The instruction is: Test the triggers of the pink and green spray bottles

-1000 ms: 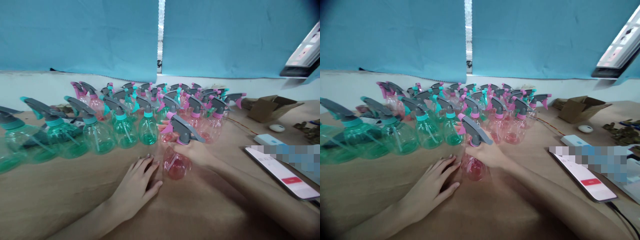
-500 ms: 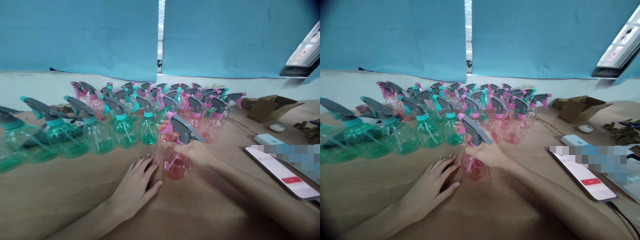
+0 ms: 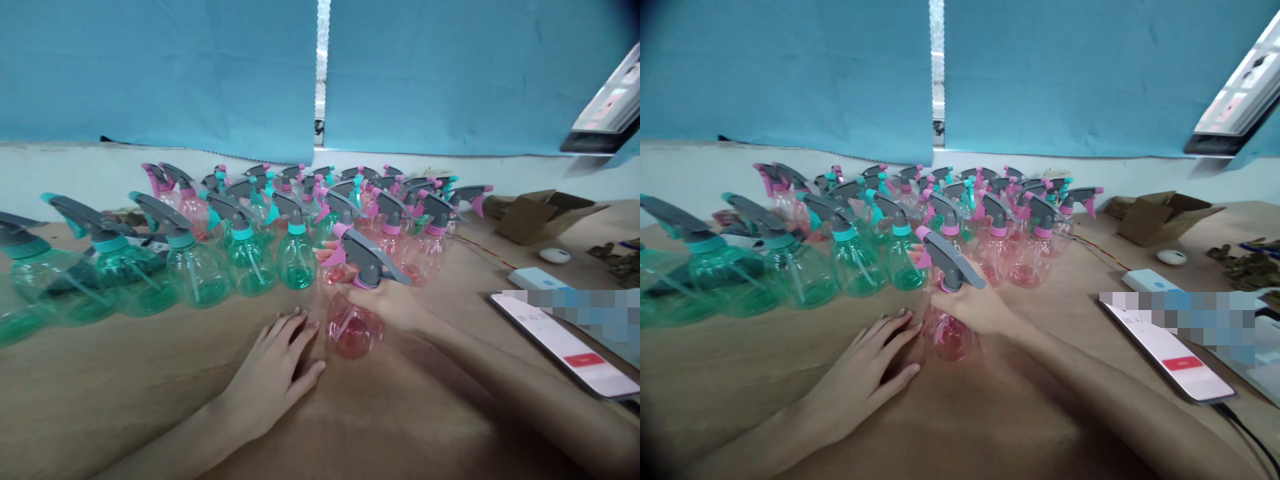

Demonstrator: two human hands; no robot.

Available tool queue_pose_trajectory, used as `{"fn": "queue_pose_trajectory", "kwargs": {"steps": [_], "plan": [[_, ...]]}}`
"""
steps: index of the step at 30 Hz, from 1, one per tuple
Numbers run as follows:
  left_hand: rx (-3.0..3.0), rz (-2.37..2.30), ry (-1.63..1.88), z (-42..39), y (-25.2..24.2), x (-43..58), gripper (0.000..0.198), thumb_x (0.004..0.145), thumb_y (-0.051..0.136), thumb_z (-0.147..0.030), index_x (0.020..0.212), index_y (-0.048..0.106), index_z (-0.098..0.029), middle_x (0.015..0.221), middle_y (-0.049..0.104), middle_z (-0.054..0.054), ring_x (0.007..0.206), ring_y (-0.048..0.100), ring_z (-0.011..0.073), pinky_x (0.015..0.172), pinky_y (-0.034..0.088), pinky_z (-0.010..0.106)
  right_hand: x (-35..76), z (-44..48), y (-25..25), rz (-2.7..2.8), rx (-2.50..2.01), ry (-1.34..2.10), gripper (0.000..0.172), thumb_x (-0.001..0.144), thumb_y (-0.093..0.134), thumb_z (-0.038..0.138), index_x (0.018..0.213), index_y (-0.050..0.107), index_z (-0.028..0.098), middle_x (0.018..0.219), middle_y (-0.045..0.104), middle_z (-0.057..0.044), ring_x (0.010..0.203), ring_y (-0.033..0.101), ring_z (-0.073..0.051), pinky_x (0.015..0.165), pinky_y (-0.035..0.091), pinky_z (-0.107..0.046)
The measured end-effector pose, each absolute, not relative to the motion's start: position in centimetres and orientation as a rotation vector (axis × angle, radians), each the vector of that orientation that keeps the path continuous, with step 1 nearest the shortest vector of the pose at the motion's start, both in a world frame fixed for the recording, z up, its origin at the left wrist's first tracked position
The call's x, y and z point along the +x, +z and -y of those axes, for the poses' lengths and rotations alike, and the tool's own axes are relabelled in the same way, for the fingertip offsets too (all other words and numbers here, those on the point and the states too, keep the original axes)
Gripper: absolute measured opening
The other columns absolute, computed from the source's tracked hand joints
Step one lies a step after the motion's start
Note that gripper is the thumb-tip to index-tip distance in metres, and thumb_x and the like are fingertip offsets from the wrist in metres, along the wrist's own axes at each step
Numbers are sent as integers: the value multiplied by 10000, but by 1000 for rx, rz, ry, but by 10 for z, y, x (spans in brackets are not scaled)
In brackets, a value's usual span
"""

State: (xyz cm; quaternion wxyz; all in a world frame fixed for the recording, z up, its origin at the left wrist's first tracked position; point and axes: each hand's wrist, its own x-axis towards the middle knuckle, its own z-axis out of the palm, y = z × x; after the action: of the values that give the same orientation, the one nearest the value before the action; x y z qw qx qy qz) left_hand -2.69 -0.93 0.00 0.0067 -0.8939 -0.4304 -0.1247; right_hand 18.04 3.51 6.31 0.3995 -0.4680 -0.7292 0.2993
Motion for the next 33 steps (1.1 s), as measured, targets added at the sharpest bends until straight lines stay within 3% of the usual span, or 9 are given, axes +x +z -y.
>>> {"fn": "queue_pose_trajectory", "kwargs": {"steps": [12,18,22,33], "plan": [[-2794,1341,-381,9,0,-27,446,906,450,-419,1278,465,-173,1330,455,110,1235,370,276,978,334,455,180,-35,67,1816,-1252,751,112,649,534,183,735,593,226,711,625,13,687,586,-185,604,478,-328],[-2797,1327,-412,8,-2,-29,453,908,448,-431,1287,457,-183,1331,451,106,1231,375,274,984,327,455,182,-30,73,1787,-1329,772,74,650,554,291,644,584,224,690,634,-4,674,605,-198,607,485,-347],[-2797,1335,-407,8,-1,-28,447,902,459,-424,1278,468,-182,1324,460,104,1226,381,277,975,337,456,183,-34,66,1771,-1247,767,62,630,560,218,682,593,217,714,639,-5,704,610,-208,626,488,-357],[-2794,1353,-393,9,0,-27,437,897,465,-411,1265,481,-175,1318,467,113,1217,393,281,968,343,457,183,-40,53,1824,-1119,715,70,737,586,271,728,631,218,604,607,13,766,611,-216,659,496,-359]]}}
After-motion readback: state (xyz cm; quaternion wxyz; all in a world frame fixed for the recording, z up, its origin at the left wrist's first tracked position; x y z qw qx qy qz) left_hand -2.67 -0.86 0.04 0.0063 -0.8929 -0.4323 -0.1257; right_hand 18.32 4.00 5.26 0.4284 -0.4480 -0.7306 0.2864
